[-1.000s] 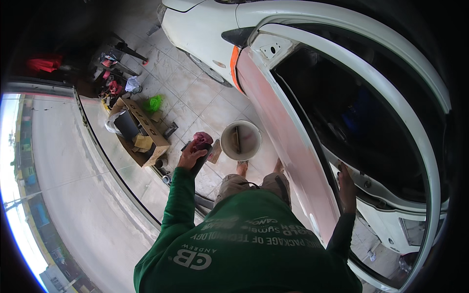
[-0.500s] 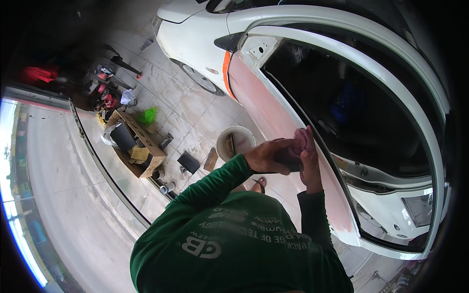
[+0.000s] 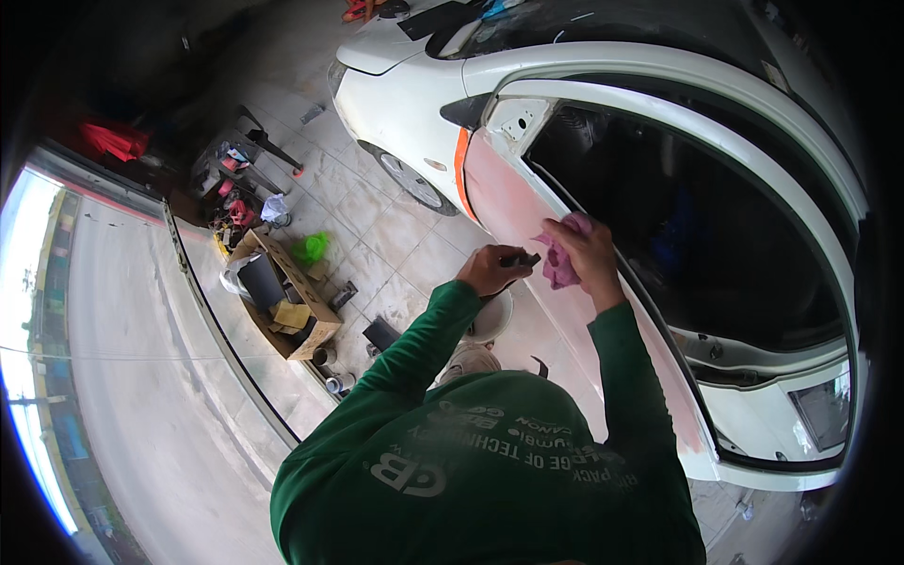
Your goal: The person sands the surface of a white car door using a sanding block and sandpaper, then wipes the area with a cloth. The person also retrieves a new sheet of sandpaper from a table and continues sanding the door.
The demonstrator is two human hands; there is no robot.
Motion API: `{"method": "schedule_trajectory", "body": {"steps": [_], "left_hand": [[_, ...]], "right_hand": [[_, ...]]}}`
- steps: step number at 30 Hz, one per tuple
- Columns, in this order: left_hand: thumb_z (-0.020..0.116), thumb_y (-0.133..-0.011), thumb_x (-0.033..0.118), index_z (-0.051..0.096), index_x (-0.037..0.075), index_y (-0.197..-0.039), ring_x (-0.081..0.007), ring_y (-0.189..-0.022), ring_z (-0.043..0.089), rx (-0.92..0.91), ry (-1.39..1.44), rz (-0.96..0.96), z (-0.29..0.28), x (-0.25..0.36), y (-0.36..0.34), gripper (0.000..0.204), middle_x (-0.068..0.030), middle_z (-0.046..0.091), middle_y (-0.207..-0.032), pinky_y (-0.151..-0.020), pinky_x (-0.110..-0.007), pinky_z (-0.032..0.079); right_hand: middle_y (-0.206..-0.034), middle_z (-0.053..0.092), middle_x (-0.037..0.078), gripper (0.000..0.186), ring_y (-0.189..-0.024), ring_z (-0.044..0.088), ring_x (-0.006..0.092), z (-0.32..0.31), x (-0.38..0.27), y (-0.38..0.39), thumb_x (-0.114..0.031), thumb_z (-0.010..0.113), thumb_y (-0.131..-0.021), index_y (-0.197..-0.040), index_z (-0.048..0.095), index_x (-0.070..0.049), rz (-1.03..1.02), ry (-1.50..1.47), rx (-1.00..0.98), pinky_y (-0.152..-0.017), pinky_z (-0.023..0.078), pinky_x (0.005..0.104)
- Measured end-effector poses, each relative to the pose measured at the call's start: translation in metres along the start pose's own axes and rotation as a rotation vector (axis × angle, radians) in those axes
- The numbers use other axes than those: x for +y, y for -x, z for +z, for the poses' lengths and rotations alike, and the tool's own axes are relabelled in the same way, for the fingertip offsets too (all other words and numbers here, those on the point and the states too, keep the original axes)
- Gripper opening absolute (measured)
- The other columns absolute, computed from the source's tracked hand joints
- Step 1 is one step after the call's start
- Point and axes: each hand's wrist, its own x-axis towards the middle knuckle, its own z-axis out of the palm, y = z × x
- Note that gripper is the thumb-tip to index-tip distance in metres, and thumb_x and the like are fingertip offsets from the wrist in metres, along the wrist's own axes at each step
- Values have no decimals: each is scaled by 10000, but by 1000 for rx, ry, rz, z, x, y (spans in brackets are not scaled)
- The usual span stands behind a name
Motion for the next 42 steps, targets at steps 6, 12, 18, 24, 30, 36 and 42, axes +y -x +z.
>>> {"method": "schedule_trajectory", "body": {"steps": [6, 12, 18, 24, 30, 36, 42], "left_hand": [[852, -778, 261, 709, 108, -1252, -406, -1182, 614, 250, -507, 390, 9, -8, -60, 518, -172, 683, -1258, -1028, -490, 496], [863, -770, 231, 668, 77, -1307, -376, -1218, 603, 460, -581, 388, -108, -37, -163, 591, -175, 646, -1296, -1067, -471, 474], [752, -822, 244, 635, 115, -1383, -464, -1154, 554, 723, -483, 484, 43, -43, -135, 588, -216, 560, -1404, -976, -569, 470], [735, -867, 226, 614, 90, -1404, -443, -1209, 555, 531, -617, 488, -28, -54, -144, 567, -191, 566, -1424, -1027, -523, 458], [730, -855, 169, 585, 57, -1429, -484, -1164, 560, 706, -553, 321, 6, -55, -133, 602, -261, 537, -1443, -1028, -547, 462], [781, -855, 247, 598, 106, -1420, -401, -1210, 565, 516, -509, 511, -13, -63, -102, 611, -184, 575, -1424, -1053, -508, 429], [735, -859, 238, 627, 127, -1398, -425, -1202, 555, 672, -568, 359, -40, -43, -154, 561, -192, 569, -1415, -1025, -523, 443]], "right_hand": [[-704, 691, 130, 348, -619, 676, 277, 1, -6, -3, -348, 858, -815, -825, 707, -35, -239, 731, 171, -624, 534, 388], [-760, 711, 132, 314, -697, 725, 297, -155, 25, 131, -364, 782, -864, -989, 756, -77, 356, 856, 429, -679, 563, 425], [-791, 723, 138, 311, -721, 741, 274, -182, 37, 166, -375, 718, -910, -1105, 752, -135, 549, 1016, 542, -691, 571, 432], [-690, 683, 87, 289, -598, 694, 228, -174, 39, 159, -387, 711, -926, -1032, 728, -119, 560, 968, 546, -606, 541, 404], [-819, 730, 166, 365, -783, 737, 341, -177, 44, 156, -469, 663, -942, -996, 739, -116, 658, 1034, 465, -710, 563, 471], [-798, 723, 171, 413, -795, 734, 348, -175, 45, 172, -523, 628, -954, -1016, 756, -135, 574, 1253, 317, -726, 558, 461], [-808, 737, 143, 416, -807, 735, 336, -194, 62, 174, -526, 632, -942, -990, 769, -136, 597, 1266, 225, -744, 558, 465]]}}
